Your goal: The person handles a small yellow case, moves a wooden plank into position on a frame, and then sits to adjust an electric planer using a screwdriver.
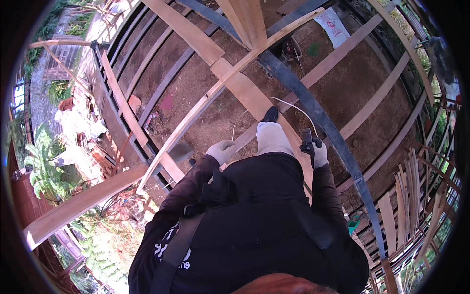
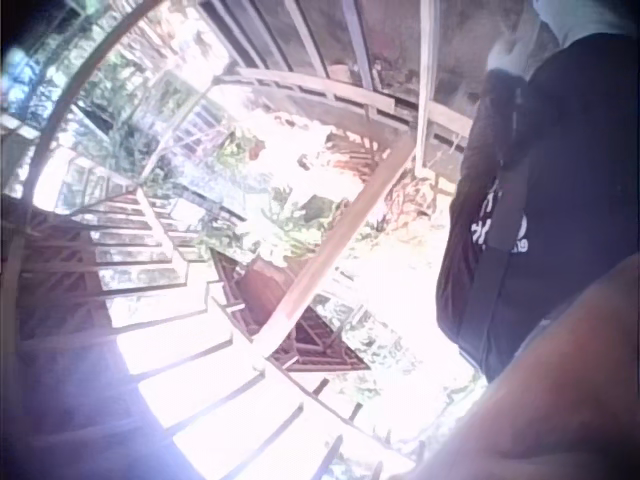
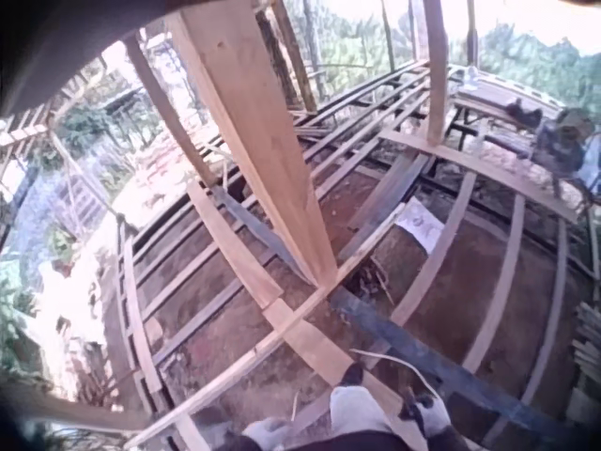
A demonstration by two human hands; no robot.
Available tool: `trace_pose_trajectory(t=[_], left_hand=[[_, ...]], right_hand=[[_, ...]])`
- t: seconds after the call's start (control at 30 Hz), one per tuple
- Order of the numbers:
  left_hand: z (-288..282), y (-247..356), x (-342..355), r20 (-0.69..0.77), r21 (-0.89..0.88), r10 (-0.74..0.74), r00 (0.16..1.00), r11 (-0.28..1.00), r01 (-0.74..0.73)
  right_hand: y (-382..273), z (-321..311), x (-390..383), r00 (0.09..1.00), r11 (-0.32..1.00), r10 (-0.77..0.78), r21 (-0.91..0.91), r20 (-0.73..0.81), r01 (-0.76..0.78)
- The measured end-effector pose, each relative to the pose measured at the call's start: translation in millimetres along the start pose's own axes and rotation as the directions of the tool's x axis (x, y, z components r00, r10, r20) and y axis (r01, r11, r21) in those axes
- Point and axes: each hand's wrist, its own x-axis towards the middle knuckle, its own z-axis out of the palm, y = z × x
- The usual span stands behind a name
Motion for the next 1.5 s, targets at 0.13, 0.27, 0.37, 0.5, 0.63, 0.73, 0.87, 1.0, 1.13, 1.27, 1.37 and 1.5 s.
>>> trace_pose_trajectory(t=[0.13,0.27,0.37,0.5,0.63,0.73,0.87,1.0,1.13,1.27,1.37,1.5], left_hand=[[-82.0,12.3,75.8,-0.156,-0.064,-0.124,0.980,0.991,0.116],[-135.7,12.0,147.0,-0.218,0.055,-0.061,0.974,0.996,0.074],[-145.6,41.7,214.6,-0.128,0.277,0.029,0.991,0.961,0.008],[-127.3,86.9,307.2,0.056,0.496,0.006,0.998,0.868,-0.033],[-84.8,60.8,478.1,0.342,0.604,-0.081,0.936,0.782,-0.153],[-49.0,22.3,599.0,0.259,0.596,-0.069,0.963,0.796,-0.103],[16.0,-6.1,737.2,-0.060,0.718,-0.006,0.998,0.695,0.047],[54.9,-61.4,824.2,-0.594,0.570,0.239,0.768,0.799,0.193],[-26.8,-71.4,924.4,-0.525,0.586,0.380,0.761,0.810,-0.001],[24.9,-111.2,916.7,-0.301,0.638,0.542,0.785,0.726,-0.256],[33.7,-102.4,929.7,-0.379,0.628,0.400,0.835,0.773,-0.085],[-55.4,-69.9,967.0,-0.384,0.736,0.554,0.739,0.667,-0.117]], right_hand=[[-57.9,22.7,41.0,0.995,0.985,-0.083,-0.158,-0.060,0.072],[-84.0,54.0,77.8,0.982,0.995,-0.084,-0.069,-0.169,0.073],[-69.2,85.4,104.0,0.964,0.969,-0.053,0.220,-0.260,0.112],[-36.6,154.4,137.7,0.961,0.918,0.058,0.392,-0.272,0.055],[13.3,224.8,195.5,0.944,0.866,0.049,0.485,-0.326,0.123],[101.7,275.1,239.0,0.947,0.759,0.118,0.642,-0.299,0.108],[159.7,288.7,253.9,0.913,0.881,0.283,0.455,-0.294,-0.127],[139.6,266.6,237.3,0.924,0.806,0.325,0.570,-0.201,-0.160],[120.6,266.9,251.2,0.934,0.782,0.349,0.573,-0.076,-0.246],[126.2,268.0,255.9,0.839,0.750,0.503,0.586,-0.207,-0.305],[129.7,269.8,251.5,0.861,0.737,0.467,0.625,-0.199,-0.256],[112.5,285.6,254.0,0.897,0.654,0.431,0.720,-0.102,-0.232]])
